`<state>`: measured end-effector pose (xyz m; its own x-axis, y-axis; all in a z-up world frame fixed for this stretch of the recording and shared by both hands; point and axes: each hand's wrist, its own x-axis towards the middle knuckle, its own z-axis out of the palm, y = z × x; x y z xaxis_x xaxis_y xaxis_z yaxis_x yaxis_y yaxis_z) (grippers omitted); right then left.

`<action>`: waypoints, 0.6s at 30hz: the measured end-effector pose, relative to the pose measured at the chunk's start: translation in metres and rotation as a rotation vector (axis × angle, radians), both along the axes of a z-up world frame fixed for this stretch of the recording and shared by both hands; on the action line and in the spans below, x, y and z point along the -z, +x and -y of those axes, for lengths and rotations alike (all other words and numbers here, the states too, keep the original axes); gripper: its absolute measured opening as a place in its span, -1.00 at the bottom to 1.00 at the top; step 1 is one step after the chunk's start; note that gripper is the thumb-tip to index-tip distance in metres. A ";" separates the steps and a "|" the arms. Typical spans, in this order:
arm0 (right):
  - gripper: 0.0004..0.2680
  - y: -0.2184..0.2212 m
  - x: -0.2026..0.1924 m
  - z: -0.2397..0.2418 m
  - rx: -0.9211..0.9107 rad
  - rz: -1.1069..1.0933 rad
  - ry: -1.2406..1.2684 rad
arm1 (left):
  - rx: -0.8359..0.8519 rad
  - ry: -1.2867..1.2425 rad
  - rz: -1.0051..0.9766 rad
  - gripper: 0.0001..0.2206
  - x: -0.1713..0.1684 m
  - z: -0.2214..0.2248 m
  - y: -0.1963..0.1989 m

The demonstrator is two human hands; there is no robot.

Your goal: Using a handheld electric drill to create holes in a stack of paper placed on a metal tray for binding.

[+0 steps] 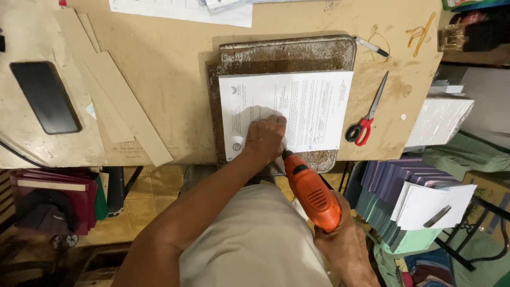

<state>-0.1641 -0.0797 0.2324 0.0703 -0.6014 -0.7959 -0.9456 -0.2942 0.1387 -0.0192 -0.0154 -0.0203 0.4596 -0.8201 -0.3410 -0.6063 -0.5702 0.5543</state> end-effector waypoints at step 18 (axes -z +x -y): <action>-0.37 -0.006 -0.022 -0.013 0.060 0.119 0.020 | -0.016 -0.057 0.071 -0.69 -0.002 -0.003 -0.007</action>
<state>-0.1704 -0.0668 0.2543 0.1294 -0.5910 -0.7962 -0.9710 -0.2385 0.0193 -0.0264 -0.0120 -0.0180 0.4944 -0.8296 -0.2596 -0.6361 -0.5489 0.5423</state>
